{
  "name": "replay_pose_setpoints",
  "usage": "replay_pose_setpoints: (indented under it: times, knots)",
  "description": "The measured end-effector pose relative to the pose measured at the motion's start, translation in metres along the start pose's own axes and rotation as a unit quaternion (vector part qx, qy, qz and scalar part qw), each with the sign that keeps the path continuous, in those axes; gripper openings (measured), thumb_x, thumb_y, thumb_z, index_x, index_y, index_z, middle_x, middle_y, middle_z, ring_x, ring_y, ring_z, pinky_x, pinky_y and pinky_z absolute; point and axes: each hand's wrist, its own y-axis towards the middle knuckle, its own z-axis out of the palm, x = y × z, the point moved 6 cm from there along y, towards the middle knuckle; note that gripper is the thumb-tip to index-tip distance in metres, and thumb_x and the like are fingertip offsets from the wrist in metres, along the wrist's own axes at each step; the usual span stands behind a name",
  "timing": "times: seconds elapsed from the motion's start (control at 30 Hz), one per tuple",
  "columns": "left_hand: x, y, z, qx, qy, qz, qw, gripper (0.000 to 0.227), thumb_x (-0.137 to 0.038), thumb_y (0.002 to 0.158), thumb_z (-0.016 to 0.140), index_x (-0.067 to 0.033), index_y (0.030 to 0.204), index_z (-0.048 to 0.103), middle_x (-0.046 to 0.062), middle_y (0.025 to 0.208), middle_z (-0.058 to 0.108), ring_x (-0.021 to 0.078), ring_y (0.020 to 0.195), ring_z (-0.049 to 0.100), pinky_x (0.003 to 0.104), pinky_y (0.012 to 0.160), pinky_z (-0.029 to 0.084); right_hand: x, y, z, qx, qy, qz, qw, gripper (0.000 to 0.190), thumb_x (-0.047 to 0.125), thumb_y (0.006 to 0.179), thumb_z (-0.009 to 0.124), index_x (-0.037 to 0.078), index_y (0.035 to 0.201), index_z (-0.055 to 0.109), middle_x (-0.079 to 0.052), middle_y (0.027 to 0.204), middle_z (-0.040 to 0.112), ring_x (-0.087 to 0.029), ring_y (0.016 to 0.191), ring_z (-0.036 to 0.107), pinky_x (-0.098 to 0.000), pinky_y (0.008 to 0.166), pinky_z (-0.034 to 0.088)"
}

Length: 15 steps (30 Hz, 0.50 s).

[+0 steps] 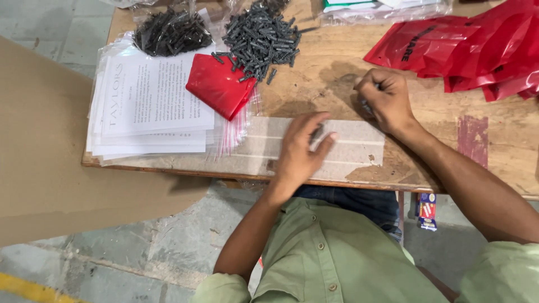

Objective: Packaging plastic wall anchors into red bags.

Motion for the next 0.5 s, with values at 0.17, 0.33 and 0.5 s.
replay_pose_setpoints:
  times: [0.17, 0.33, 0.5]
  knots:
    - [-0.033, 0.030, 0.055, -0.073, -0.029, 0.010, 0.997, 0.073, -0.045, 0.103, 0.059, -0.0006, 0.155, 0.034, 0.029, 0.152, 0.039, 0.0424, 0.138, 0.044, 0.053, 0.114, 0.039, -0.009, -0.012, 0.006, -0.070, 0.383, 0.201, 0.899, 0.028, 0.012, 0.105, 0.064, 0.008, 0.079, 0.056, -0.003, 0.064, 0.053, -0.010, 0.049, 0.046, -0.0252, 0.040, 0.033]
    - [-0.052, 0.047, 0.071, -0.175, -0.077, -0.037, 0.981, 0.069, -0.051, 0.112, 0.043, 0.0001, 0.157, 0.036, 0.029, 0.157, 0.039, 0.0436, 0.148, 0.038, 0.053, 0.124, 0.030, 0.023, -0.017, 0.018, 0.014, 0.113, -0.044, 0.993, 0.034, 0.030, 0.107, 0.051, 0.002, 0.094, 0.063, -0.005, 0.084, 0.059, -0.010, 0.083, 0.052, -0.0254, 0.071, 0.043]
    - [-0.053, 0.050, 0.056, -0.211, -0.166, -0.122, 0.956, 0.041, -0.034, 0.113, 0.044, -0.0054, 0.138, 0.060, 0.015, 0.137, 0.064, 0.0330, 0.129, 0.063, 0.041, 0.113, 0.049, 0.011, -0.029, 0.027, -0.101, 0.135, 0.105, 0.980, 0.029, 0.029, 0.111, 0.046, 0.004, 0.109, 0.060, -0.001, 0.091, 0.057, -0.009, 0.079, 0.051, -0.0260, 0.065, 0.043]
